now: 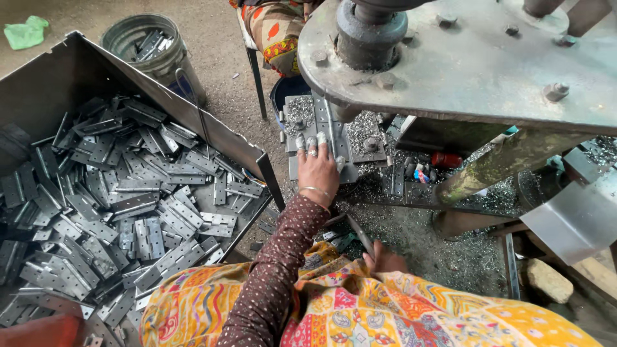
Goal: The person repeatedly picks up metal brackets from a bin, places them into a press machine, and operates the press to process them. The processed brackets are then returned to the bin. The cycle repeats continuously throughout the clip.
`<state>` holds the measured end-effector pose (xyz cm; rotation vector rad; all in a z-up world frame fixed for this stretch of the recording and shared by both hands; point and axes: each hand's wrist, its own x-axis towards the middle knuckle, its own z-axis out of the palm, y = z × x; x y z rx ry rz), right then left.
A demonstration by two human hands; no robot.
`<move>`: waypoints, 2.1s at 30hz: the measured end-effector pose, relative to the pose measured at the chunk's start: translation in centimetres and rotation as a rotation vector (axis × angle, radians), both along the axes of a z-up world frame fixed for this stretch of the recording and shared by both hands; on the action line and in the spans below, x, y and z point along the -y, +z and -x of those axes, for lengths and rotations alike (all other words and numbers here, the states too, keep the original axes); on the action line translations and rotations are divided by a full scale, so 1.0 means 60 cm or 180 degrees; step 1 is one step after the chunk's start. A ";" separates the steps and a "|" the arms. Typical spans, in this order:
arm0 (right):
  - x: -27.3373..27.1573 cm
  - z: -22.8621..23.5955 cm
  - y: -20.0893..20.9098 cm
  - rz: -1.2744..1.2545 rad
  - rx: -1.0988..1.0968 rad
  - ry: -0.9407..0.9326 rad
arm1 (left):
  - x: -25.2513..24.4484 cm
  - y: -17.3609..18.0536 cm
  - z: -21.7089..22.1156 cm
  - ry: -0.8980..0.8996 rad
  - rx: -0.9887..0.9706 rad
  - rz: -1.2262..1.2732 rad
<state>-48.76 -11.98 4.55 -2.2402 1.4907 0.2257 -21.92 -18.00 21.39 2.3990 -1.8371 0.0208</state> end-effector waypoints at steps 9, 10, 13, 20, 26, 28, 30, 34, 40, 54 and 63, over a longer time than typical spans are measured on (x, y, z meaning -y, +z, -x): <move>0.008 -0.012 0.078 -0.0147 -0.0101 -0.0055 | -0.019 0.003 0.006 -0.0109 0.0082 -0.0236; 0.009 -0.014 0.104 -0.0197 -0.0082 -0.0041 | -0.018 0.004 0.003 -0.0077 -0.0007 -0.0250; 0.016 -0.019 0.146 -0.0265 -0.0073 0.0106 | -0.001 0.001 -0.002 -0.0021 0.0003 -0.0645; -0.006 -0.011 0.031 0.0090 -0.0018 -0.0057 | 0.019 -0.009 -0.003 0.0083 0.0079 -0.0274; -0.020 -0.001 -0.004 -0.0146 -0.0243 -0.0117 | -0.018 0.002 0.009 0.0028 -0.0057 -0.0249; -0.005 -0.008 0.035 -0.0320 -0.0046 -0.0108 | -0.018 0.015 0.008 0.0039 -0.0192 -0.0269; 0.002 -0.006 0.077 -0.0613 0.0425 -0.0096 | -0.011 0.020 0.004 -0.0021 -0.0087 -0.0257; 0.021 -0.002 0.100 -0.0214 -0.0043 0.0135 | 0.017 0.014 -0.009 -0.0054 -0.0051 -0.0493; 0.003 0.007 -0.014 -0.0224 0.0085 -0.0127 | 0.045 0.010 -0.019 0.0076 0.0010 -0.0091; 0.008 -0.015 0.179 0.0317 0.0397 0.0064 | -0.047 0.031 0.034 -0.0481 0.0625 -0.0766; 0.017 -0.018 0.176 0.0079 0.0357 0.0263 | -0.145 -0.020 0.060 -0.0568 -0.0155 0.1627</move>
